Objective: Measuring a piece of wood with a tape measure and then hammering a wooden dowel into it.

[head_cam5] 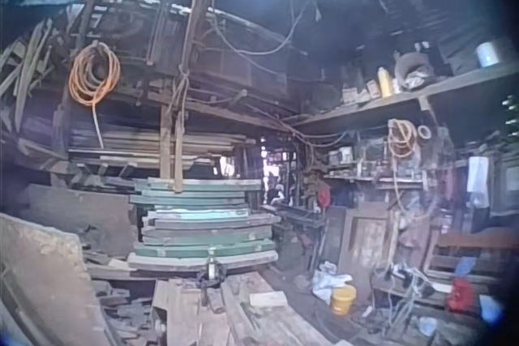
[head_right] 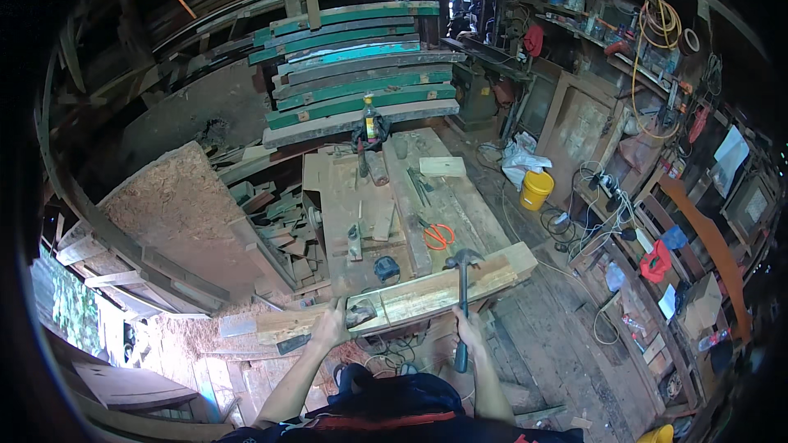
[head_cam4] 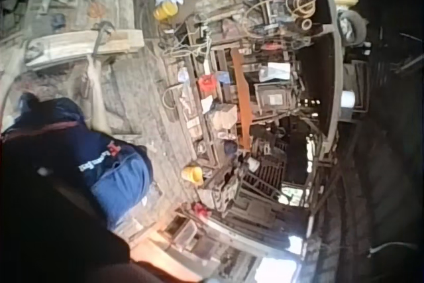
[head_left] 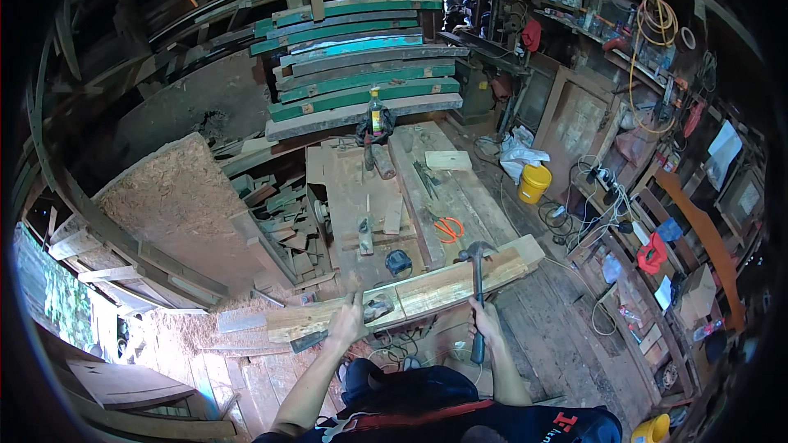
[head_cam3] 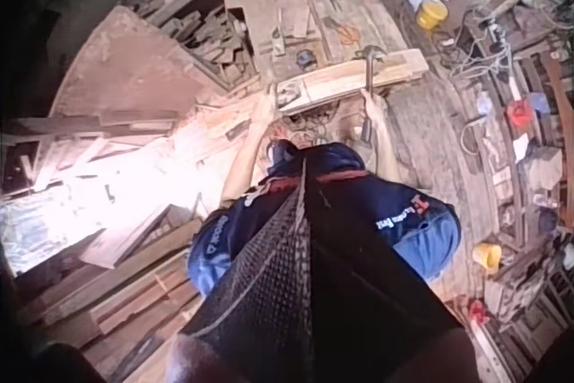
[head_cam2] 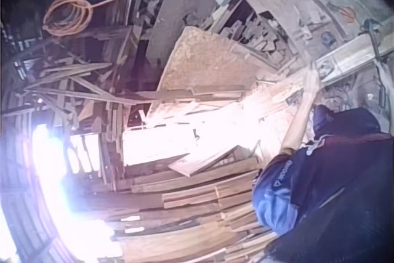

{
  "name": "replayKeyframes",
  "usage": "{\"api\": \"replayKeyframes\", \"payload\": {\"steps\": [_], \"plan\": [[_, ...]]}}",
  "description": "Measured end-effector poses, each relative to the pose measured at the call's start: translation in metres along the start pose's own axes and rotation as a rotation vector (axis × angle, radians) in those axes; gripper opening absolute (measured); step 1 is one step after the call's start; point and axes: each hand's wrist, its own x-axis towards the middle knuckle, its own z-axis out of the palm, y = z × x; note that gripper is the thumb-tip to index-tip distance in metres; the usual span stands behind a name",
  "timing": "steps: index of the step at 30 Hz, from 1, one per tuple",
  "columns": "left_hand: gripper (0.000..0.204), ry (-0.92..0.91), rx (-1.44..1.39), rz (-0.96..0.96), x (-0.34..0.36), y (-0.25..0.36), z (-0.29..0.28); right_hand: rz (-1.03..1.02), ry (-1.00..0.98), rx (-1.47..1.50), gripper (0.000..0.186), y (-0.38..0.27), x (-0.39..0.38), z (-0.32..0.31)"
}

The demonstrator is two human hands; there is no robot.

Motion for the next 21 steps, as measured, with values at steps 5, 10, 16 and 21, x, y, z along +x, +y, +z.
{"api": "replayKeyframes", "payload": {"steps": [5,10,16,21], "plan": [[0.087,-0.002,-0.015,-0.020,0.006,0.005,-0.004,-0.057,-0.007,-0.019,0.025,-0.043,0.032,0.003],[0.088,0.038,-0.026,0.031,0.017,0.001,0.003,-0.087,-0.005,-0.092,0.040,-0.058,0.111,-0.007],[0.087,0.074,-0.046,0.009,0.009,0.003,-0.004,-0.137,0.250,-0.331,0.041,-0.108,0.132,0.042],[0.084,0.064,0.003,-0.018,0.008,0.004,-0.003,-0.188,0.456,-0.623,0.035,-0.113,0.174,0.053]]}}
